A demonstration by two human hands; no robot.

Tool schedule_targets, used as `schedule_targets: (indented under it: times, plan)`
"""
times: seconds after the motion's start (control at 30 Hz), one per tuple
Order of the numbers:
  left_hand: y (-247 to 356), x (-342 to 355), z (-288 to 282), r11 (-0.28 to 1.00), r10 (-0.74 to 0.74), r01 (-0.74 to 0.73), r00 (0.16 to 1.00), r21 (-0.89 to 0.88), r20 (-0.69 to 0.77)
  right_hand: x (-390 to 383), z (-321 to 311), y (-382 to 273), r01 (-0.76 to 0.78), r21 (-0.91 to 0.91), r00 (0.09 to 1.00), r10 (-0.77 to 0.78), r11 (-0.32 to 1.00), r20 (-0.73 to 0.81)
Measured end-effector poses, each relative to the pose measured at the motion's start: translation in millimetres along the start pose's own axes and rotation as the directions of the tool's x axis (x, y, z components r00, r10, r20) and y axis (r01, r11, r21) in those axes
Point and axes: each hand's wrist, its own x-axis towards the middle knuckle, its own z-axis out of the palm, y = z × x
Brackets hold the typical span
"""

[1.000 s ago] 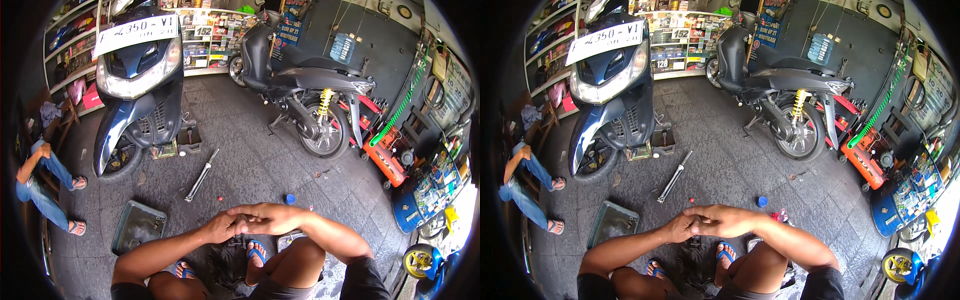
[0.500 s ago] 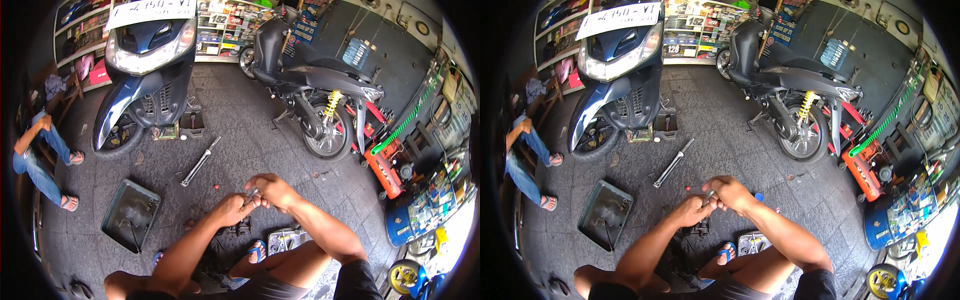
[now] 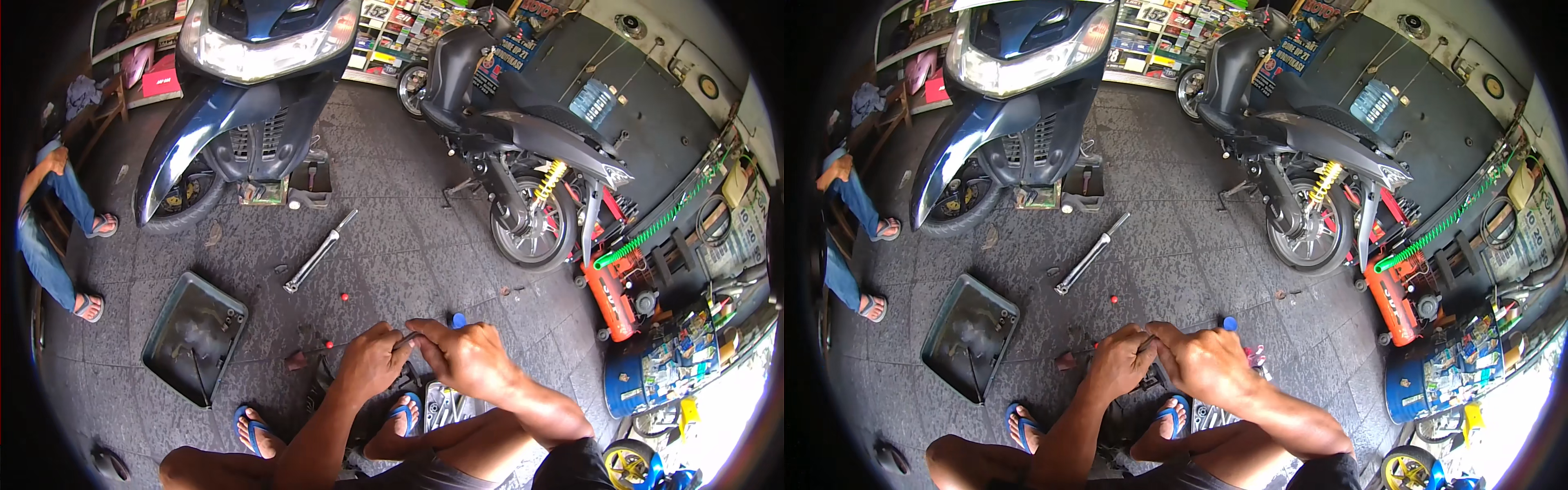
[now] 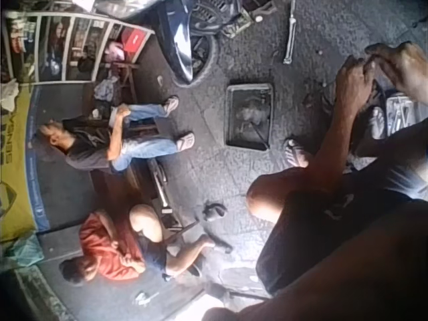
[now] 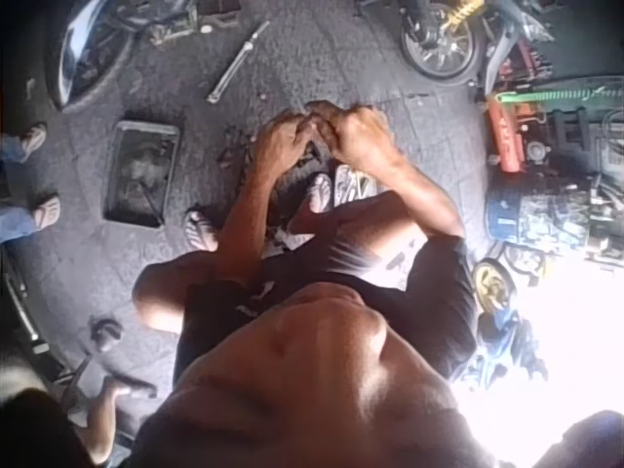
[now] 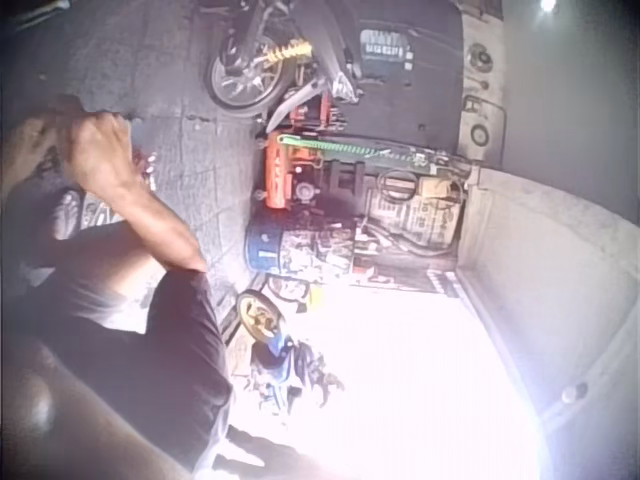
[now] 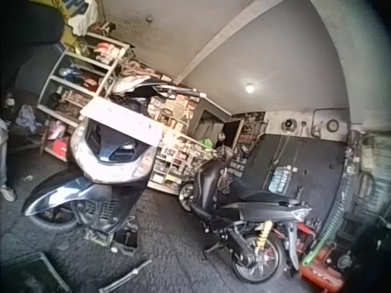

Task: The person sits on the floor of a workshop and works on a cylindrical mechanical component, likely a motorcycle shock absorber. They use a red bottle to apply liquid lubricant, a wrench to tighten or loosen parts, and a rag to wipe the component. The person also handles small metal pieces and a screwdriver during the process.

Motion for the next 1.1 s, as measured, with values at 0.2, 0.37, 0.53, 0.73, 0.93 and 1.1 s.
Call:
schedule_targets:
  times: [0.2,0.37,0.53,0.73,0.93,1.1]
  plan:
    - [-2,-7,-9,0.997,0.036,-0.036,0.999,-0.062,-0.012,14,1,-1,-0.087,0.561,0.935,-0.126,0.824,0.332]
    - [-1,-9,-13,0.991,0.077,-0.080,0.997,-0.111,-0.025,26,-8,4,0.232,0.181,0.912,-0.278,0.956,0.300]
    - [-2,-15,-18,0.996,0.014,-0.011,0.999,-0.090,0.030,25,-5,6,0.282,0.339,0.872,-0.387,0.898,0.299]
    - [4,-14,-16,0.992,-0.002,0.015,0.995,-0.127,0.103,27,4,31,0.024,0.644,0.810,-0.392,0.765,0.436]
    - [3,-18,-4,0.991,0.005,0.002,0.999,-0.135,0.050,22,31,14,-0.275,0.586,0.936,0.073,0.762,0.344]
    - [5,-17,-13,0.991,0.060,-0.055,0.997,-0.119,0.043,22,17,17,-0.500,0.727,0.863,0.198,0.471,0.465]
